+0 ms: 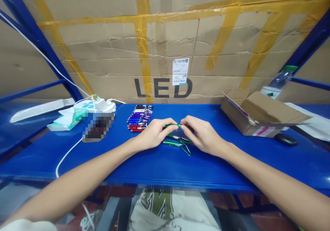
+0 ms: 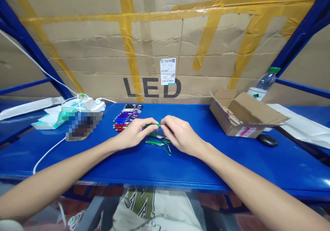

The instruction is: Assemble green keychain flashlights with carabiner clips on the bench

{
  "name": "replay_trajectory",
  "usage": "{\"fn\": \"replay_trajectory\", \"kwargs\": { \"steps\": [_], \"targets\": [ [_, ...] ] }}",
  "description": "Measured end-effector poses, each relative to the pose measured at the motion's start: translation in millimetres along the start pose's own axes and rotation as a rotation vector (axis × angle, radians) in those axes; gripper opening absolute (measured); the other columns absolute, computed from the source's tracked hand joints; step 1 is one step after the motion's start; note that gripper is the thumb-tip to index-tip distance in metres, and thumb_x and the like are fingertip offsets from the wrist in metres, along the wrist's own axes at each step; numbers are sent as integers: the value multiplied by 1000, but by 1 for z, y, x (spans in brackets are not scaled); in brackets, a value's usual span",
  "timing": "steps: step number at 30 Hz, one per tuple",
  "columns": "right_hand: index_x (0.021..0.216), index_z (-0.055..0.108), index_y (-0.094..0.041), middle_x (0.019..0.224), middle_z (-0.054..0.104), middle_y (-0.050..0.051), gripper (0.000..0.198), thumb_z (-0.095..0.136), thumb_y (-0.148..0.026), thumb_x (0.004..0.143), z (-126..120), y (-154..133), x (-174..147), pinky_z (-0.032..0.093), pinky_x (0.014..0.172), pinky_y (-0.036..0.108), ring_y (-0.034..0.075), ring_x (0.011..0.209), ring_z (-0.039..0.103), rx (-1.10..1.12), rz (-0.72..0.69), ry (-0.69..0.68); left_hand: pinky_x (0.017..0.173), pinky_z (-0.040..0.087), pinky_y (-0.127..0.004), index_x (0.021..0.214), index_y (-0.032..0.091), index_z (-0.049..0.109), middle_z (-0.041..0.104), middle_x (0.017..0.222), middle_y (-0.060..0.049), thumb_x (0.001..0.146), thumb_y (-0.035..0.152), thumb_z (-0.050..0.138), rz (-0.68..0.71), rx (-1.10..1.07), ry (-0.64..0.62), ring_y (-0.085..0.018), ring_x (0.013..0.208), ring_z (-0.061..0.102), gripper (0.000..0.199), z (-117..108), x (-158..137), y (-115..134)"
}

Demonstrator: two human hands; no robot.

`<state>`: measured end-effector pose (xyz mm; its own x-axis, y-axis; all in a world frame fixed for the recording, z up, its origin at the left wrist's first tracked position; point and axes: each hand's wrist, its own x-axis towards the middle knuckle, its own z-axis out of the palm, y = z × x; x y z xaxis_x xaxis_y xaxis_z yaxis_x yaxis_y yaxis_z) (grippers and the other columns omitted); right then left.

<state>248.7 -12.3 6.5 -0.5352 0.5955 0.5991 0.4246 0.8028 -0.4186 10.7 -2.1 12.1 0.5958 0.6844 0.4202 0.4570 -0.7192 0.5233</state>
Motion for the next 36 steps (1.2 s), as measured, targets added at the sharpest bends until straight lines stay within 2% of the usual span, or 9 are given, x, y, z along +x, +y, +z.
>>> {"fn": "replay_trajectory", "kwargs": {
  "steps": [6, 9, 14, 16, 20, 25, 29, 32, 36],
  "targets": [
    [90, 55, -22, 75, 54, -3, 31, 55, -48, 107, 3, -4, 5, 39, 60, 27, 14, 66, 46, 321, 298, -71, 89, 53, -35, 115, 16, 70, 76, 105, -10, 114, 39, 46, 252, 271, 65, -23, 96, 69, 33, -2, -2, -8],
    [94, 56, -22, 76, 57, -2, 34, 52, -53, 107, -1, 7, 9, 42, 63, 28, 15, 67, 49, 369, 332, -169, 87, 52, -37, 117, 15, 70, 75, 102, -10, 114, 38, 46, 289, 345, 57, -23, 92, 67, 33, -3, -2, -11],
    [104, 57, -22, 94, 67, 7, 22, 48, -41, 108, -28, 57, 5, 46, 80, 35, 23, 84, 61, -226, 318, -5, 98, 48, -39, 114, 19, 72, 76, 112, -8, 109, 33, 61, 217, 172, 156, -23, 104, 64, 19, -4, 2, -9],
    [99, 58, -22, 98, 66, 11, 16, 61, -38, 101, -38, 77, 0, 47, 80, 37, 27, 88, 62, -437, 355, -119, 102, 47, -41, 111, 21, 74, 76, 114, -6, 107, 33, 65, 196, 111, 167, -23, 109, 65, 16, -4, 2, -8],
    [91, 56, -24, 96, 66, 9, 17, 63, -35, 101, -44, 92, -7, 48, 77, 35, 25, 86, 64, -451, 363, -309, 101, 48, -42, 112, 23, 76, 80, 114, -5, 104, 33, 68, 142, 33, 165, -23, 108, 67, 14, -3, 3, -9],
    [87, 51, -24, 91, 67, 8, 17, 60, -27, 101, -36, 83, -6, 45, 74, 35, 25, 83, 62, -428, 283, -274, 92, 53, -36, 114, 24, 76, 80, 118, -5, 104, 36, 68, 48, -54, 173, -22, 105, 71, 18, -1, 2, -9],
    [90, 49, -25, 89, 71, 8, 14, 56, -26, 103, -31, 75, -4, 44, 69, 34, 23, 77, 64, -277, 340, -229, 89, 56, -33, 118, 22, 76, 80, 119, -6, 105, 38, 65, -2, -98, 169, -22, 104, 74, 23, 1, 1, -9],
    [103, 51, -24, 84, 72, 4, 11, 52, -34, 106, -28, 67, 0, 48, 67, 32, 19, 71, 64, 41, 387, -187, 88, 56, -33, 123, 20, 74, 81, 115, -7, 106, 36, 63, -31, -77, 178, -21, 98, 74, 26, 2, 2, -9],
    [122, 64, -16, 84, 71, 3, 42, 59, -53, 102, -22, 53, 6, 53, 71, 32, 17, 74, 63, 340, 413, -144, 83, 55, -31, 121, 20, 74, 80, 112, -6, 105, 37, 64, -63, -73, 158, -21, 94, 73, 25, 2, 1, -8]
  ]
}}
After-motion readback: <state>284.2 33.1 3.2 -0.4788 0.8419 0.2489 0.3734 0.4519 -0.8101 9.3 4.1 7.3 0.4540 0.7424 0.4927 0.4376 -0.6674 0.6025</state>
